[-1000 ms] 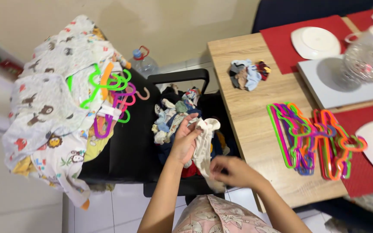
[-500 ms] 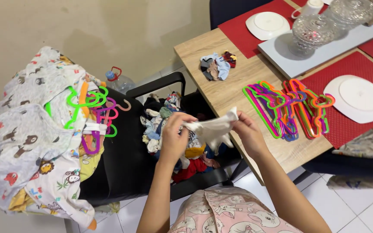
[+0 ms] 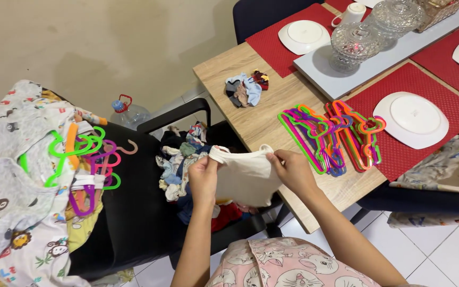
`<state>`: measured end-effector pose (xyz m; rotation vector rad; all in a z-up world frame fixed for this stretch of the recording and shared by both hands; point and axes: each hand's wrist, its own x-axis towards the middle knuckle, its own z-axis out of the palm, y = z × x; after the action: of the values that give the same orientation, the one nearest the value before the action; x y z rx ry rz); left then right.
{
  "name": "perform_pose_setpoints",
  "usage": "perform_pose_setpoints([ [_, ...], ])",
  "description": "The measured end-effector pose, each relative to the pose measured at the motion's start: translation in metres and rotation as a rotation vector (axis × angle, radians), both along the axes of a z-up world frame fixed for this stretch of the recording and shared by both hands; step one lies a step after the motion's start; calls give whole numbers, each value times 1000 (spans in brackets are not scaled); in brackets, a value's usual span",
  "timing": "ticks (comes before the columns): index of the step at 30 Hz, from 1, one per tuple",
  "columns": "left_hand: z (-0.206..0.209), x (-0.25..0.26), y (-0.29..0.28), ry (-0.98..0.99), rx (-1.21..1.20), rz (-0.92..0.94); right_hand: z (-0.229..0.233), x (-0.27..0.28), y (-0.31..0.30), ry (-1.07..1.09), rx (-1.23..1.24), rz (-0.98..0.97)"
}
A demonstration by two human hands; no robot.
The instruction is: The person picks up various small garments from a pile on a chair and places them onto colorful plastic hangers. They handle items such as a yellow shirt, a white tank top, and patterned baby clothes, then place the hung items on the chair. The process is repeated for several pieces of clothing.
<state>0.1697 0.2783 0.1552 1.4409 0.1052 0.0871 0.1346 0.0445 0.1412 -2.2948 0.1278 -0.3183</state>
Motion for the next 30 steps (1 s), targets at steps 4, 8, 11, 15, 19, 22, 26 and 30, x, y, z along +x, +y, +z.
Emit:
perform_pose_setpoints([
  [4, -28, 2, -18, 276, -123, -127, -36, 11, -19, -56, 258, 45],
  [8, -42, 5, -33, 135, 267, -70, -62, 28, -41, 266, 912, 183],
  [11, -46, 11, -42, 59, 116, -119, -64, 31, -45, 531, 507, 228],
  [15, -44, 16, -48, 342, -220, -130, -51, 34, -52, 436, 1254, 227],
  [19, -43, 11, -50, 257, -381, -229, -59, 39, -71, 431, 1531, 135],
  [22, -43, 9, -57, 172, -269, -280, -88, 57, -99, 275, 833, 71],
  [26, -48, 2, -66, 5, -42, -303, -135, 60, -144, 259, -231, -298],
  [30, -45, 3, -63, -72, 57, -266, -162, 67, -180, 286, -385, -397],
])
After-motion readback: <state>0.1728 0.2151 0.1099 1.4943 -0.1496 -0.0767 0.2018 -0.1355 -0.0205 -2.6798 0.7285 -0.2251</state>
